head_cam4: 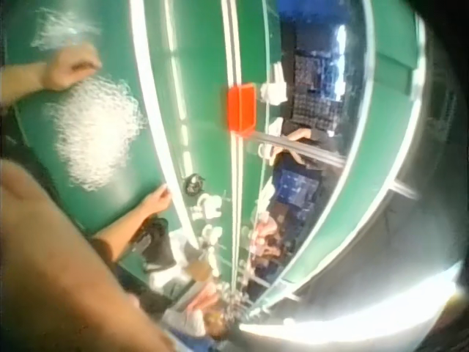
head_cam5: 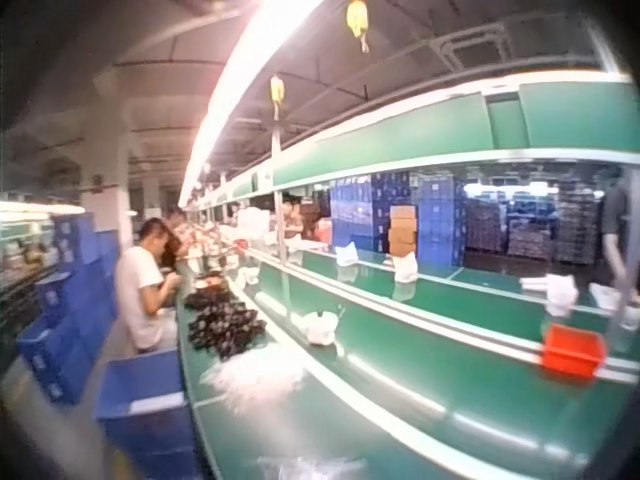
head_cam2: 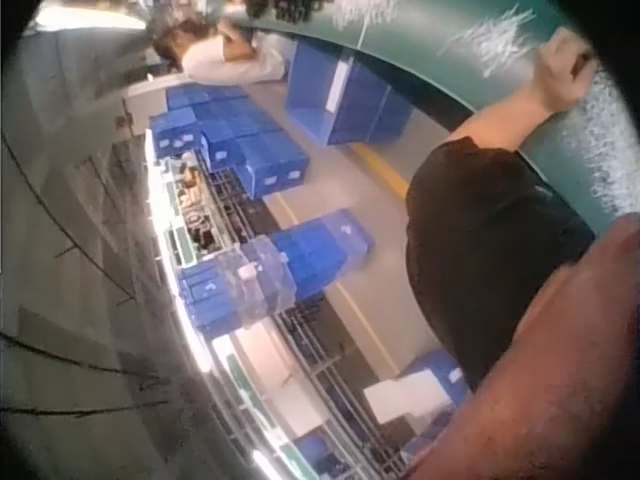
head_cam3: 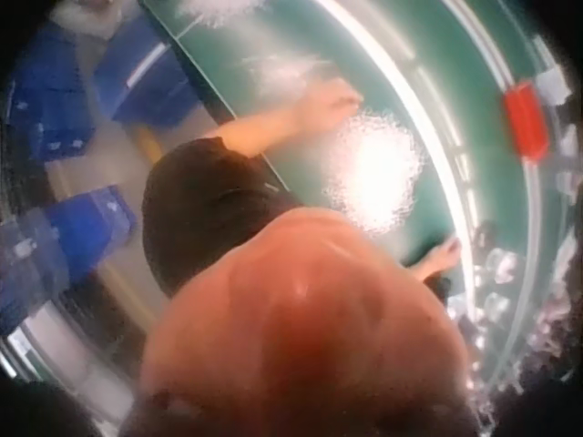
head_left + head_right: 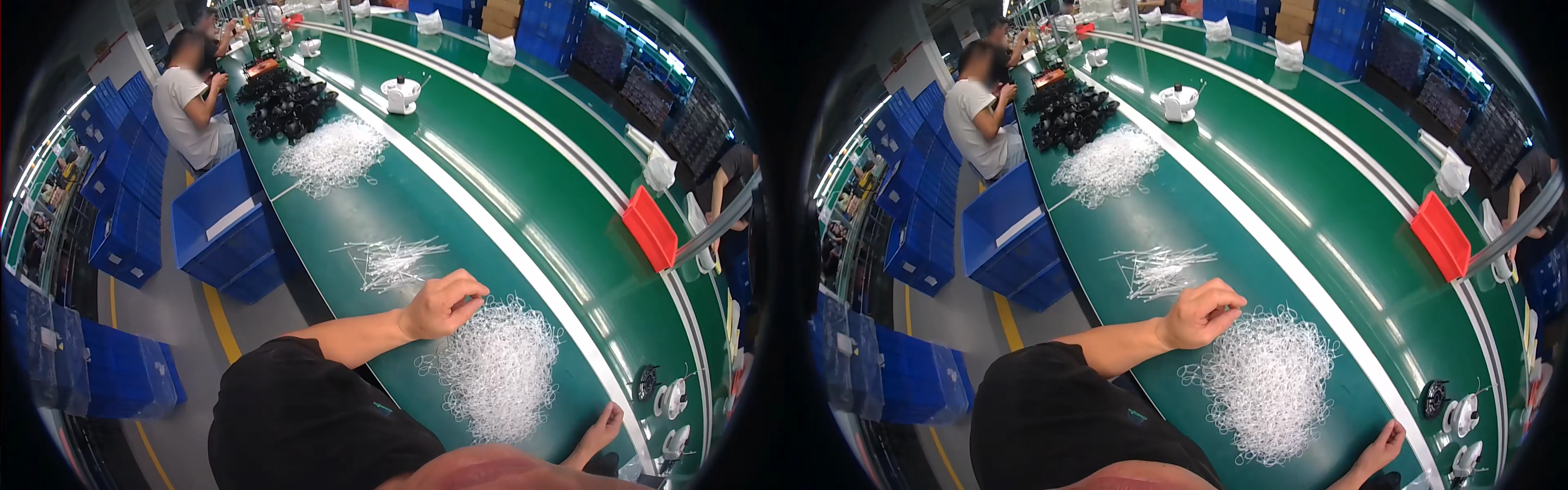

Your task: The person repeatedly picks white zip ties from a pile, threads them through a white circular device, and secures them by hand. The person also handles a small black component and places it into the device. The task is performed at a green workbench in a factory setting.

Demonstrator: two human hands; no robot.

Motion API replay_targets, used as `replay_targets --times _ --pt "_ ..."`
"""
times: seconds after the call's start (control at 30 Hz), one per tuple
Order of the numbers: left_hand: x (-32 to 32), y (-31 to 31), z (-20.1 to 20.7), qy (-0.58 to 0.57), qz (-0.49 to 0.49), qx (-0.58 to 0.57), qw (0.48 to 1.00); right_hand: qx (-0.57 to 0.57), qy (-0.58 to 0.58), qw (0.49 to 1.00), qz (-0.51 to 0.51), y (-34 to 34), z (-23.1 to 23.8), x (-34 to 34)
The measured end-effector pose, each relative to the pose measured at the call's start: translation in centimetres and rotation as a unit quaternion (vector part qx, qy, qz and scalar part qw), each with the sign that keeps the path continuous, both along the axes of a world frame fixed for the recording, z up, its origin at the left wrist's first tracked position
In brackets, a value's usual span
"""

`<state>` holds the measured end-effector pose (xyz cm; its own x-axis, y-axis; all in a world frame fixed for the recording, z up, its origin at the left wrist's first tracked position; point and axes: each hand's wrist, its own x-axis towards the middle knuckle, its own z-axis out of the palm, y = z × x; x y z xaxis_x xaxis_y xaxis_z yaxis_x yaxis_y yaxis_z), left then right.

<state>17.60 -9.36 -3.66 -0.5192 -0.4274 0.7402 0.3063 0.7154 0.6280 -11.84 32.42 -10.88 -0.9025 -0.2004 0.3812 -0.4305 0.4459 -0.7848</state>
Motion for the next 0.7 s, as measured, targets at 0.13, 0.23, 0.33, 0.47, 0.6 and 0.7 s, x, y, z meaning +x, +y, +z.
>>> replay_targets --times 0.13,0.23,0.33,0.47,0.6,0.7 --pt "0.1 -0.2 0.3 -0.011 0.009 -0.016 1.0 0.009 -0.011 1.0 -0.01 -0.6 0.5 0.1" --pt "0.0 -0.3 0.4 -0.022 0.002 -0.004 1.0 0.0 -0.019 1.0 -0.019 -0.5 0.7 0.1" --pt "-0.4 -0.5 0.1 -0.025 -0.007 0.006 1.0 -0.028 -0.027 0.999 -0.011 0.4 -0.2 -0.3" --pt "0.0 -0.7 0.2 -0.061 0.013 0.011 0.998 -0.014 -0.017 1.0 -0.021 0.6 -0.9 -1.9" --pt "0.6 -3.0 0.1 -0.126 0.035 0.154 0.979 -0.029 -0.036 0.999 -0.016 0.8 -0.9 -2.5" --pt "2.6 -7.2 0.7 -0.137 0.059 0.269 0.951 -0.052 -0.035 0.997 -0.039 1.3 -0.5 -1.4"
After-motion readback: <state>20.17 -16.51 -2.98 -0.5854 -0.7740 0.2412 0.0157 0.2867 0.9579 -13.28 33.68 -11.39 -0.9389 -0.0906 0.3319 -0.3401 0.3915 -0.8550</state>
